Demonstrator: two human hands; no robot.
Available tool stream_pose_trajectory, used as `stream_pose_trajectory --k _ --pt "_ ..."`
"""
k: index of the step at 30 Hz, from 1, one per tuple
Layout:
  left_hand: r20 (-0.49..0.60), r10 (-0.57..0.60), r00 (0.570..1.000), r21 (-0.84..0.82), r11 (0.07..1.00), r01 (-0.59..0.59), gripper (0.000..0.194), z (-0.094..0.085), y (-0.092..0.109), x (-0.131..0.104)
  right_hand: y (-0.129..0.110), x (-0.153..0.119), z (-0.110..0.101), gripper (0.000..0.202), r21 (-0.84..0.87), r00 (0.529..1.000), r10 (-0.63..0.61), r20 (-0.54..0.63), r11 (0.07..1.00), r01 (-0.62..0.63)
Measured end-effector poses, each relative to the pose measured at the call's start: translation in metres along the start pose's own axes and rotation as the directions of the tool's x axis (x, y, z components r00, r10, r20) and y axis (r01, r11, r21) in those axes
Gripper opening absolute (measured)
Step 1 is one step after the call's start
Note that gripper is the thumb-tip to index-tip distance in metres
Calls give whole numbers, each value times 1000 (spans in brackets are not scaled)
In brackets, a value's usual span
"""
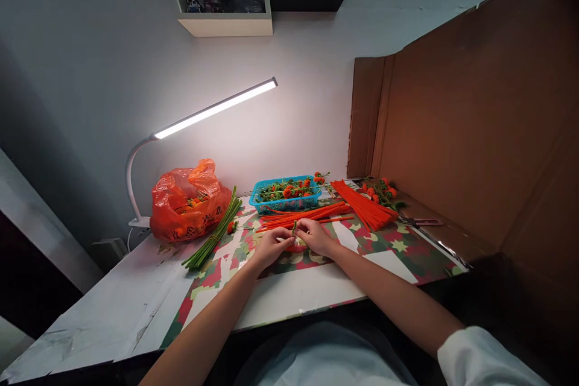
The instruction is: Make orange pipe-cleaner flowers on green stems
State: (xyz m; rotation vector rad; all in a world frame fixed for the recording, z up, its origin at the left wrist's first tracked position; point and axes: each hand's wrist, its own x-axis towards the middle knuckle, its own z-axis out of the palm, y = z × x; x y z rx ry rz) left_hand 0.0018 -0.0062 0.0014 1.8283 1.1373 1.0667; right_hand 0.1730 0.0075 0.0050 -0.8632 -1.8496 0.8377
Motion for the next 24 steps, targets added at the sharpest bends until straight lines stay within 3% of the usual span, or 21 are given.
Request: stream_pose_trajectory --k 9,16,20,24 --pt "-44 15 999 80 997 -11 25 2 -2 -4 0 -1 -1 12 -105 997 -59 -41 993 54" --pt "12 -2 1000 -7 1000 2 34 1 5 -4 -2 -2 -1 13 -120 984 -153 -89 983 142" --pt "21 -75 997 -107 991 77 43 -2 5 -2 -5 -4 -2 14 -129 967 -218 -135 971 201" --pt "123 -168 978 -201 961 191 48 -1 4 -4 -9 -7 -1 14 -146 950 -285 -127 953 266"
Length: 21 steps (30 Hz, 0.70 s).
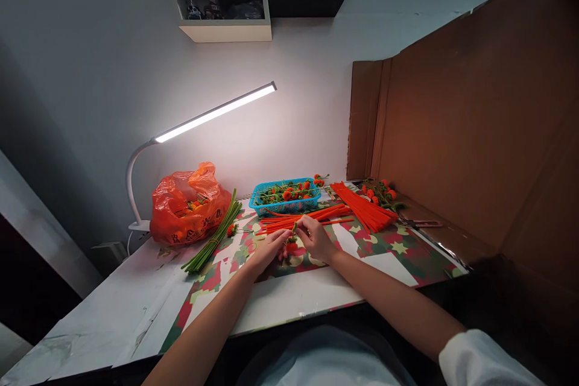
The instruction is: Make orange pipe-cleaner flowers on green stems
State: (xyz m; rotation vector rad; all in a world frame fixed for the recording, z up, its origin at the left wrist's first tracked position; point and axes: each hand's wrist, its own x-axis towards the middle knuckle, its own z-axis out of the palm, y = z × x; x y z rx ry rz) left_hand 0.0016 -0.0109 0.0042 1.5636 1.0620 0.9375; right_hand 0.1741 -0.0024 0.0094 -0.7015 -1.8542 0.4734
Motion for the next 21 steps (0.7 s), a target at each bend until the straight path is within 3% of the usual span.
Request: stream_pose_trajectory --k 7,15,21 --pt "79 -80 994 -99 991 88 44 4 5 -5 1 -1 1 15 0 999 -36 -35 999 36" --pt "-52 34 998 -84 996 -38 37 1 2 0 4 -1 4 17 18 1000 5 -31 1000 -4" --pt "-45 100 994 42 994 -98 32 1 -3 2 7 0 5 17 14 999 34 -36 999 -33"
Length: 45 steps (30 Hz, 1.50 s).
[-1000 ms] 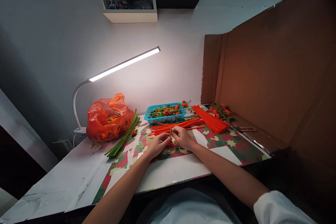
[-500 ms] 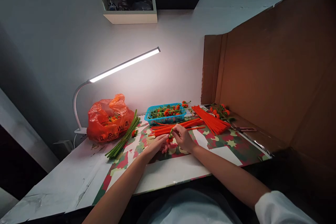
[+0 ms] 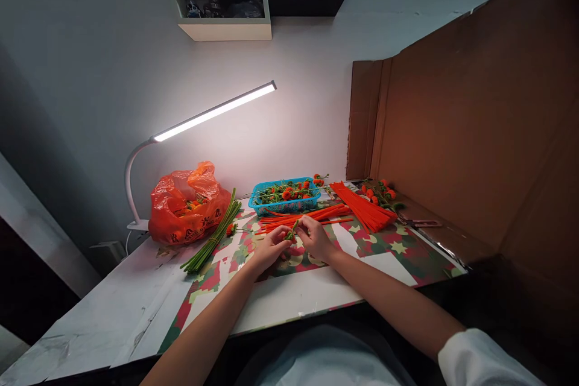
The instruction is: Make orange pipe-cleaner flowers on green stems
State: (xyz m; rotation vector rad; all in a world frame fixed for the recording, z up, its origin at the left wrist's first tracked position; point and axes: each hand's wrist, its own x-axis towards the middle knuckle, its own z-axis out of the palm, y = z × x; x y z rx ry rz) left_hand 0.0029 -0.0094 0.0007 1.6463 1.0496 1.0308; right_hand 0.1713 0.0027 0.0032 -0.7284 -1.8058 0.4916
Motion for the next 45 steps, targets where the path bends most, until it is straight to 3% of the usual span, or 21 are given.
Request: stream_pose_trajectory --k 10,19,34,45 --pt "-110 183 977 270 951 -148 28 0 7 -4 -7 -2 -3 12 -14 996 -6 93 1000 7" --pt "-29 185 982 360 918 -163 30 0 -1 -2 -3 -1 -1 15 -30 992 36 120 999 -33" --pt "6 212 977 347 916 -201 21 3 1 -3 -3 -1 -1 15 -44 987 40 158 998 -34" --pt "-60 189 980 242 955 -170 26 1 -3 -2 -2 0 0 15 -31 993 34 111 999 -31"
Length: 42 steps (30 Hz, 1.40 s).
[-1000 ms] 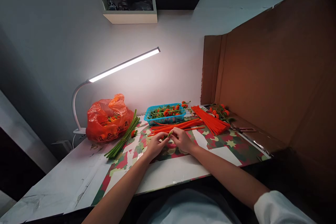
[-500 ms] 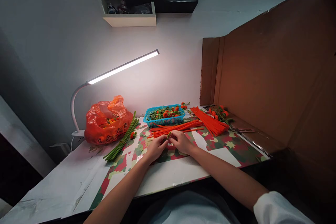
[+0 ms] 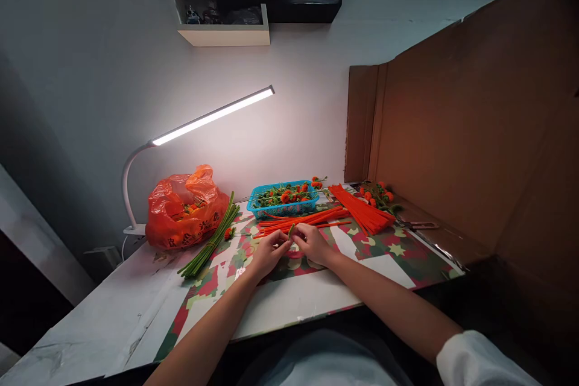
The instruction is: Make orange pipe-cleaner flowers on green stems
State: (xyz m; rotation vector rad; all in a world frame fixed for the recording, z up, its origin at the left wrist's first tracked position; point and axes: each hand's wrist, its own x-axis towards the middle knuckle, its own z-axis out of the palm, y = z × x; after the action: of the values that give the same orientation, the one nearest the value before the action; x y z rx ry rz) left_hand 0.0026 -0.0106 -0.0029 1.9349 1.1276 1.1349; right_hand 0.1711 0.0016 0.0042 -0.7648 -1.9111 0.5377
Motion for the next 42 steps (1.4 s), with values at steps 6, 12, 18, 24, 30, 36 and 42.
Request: stream_pose_trajectory --k 6,12,18,24,30,36,42 --pt "43 -25 999 -37 999 27 34 0 0 0 1 0 -1 14 -8 1000 -21 -1 1000 21" --pt "52 -16 999 -19 1000 17 35 -1 0 1 -1 -1 -2 15 -3 1000 -30 1 1000 30" --pt "69 -19 997 17 1000 18 36 -2 5 0 -2 -1 -2 16 5 1000 8 10 1000 -8" --pt "92 -28 995 46 999 23 35 -1 6 -1 -3 -1 -2 16 -10 999 27 18 1000 -26" --pt "111 -30 993 105 994 18 34 -1 4 -3 1 -2 -1 14 -27 997 43 60 999 -41" --pt "132 -24 991 135 991 6 32 0 8 -4 7 -3 2 17 -40 991 54 120 998 -50" --pt "156 -22 988 106 994 5 30 -1 12 -4 6 -2 1 19 -25 993 38 110 999 -36"
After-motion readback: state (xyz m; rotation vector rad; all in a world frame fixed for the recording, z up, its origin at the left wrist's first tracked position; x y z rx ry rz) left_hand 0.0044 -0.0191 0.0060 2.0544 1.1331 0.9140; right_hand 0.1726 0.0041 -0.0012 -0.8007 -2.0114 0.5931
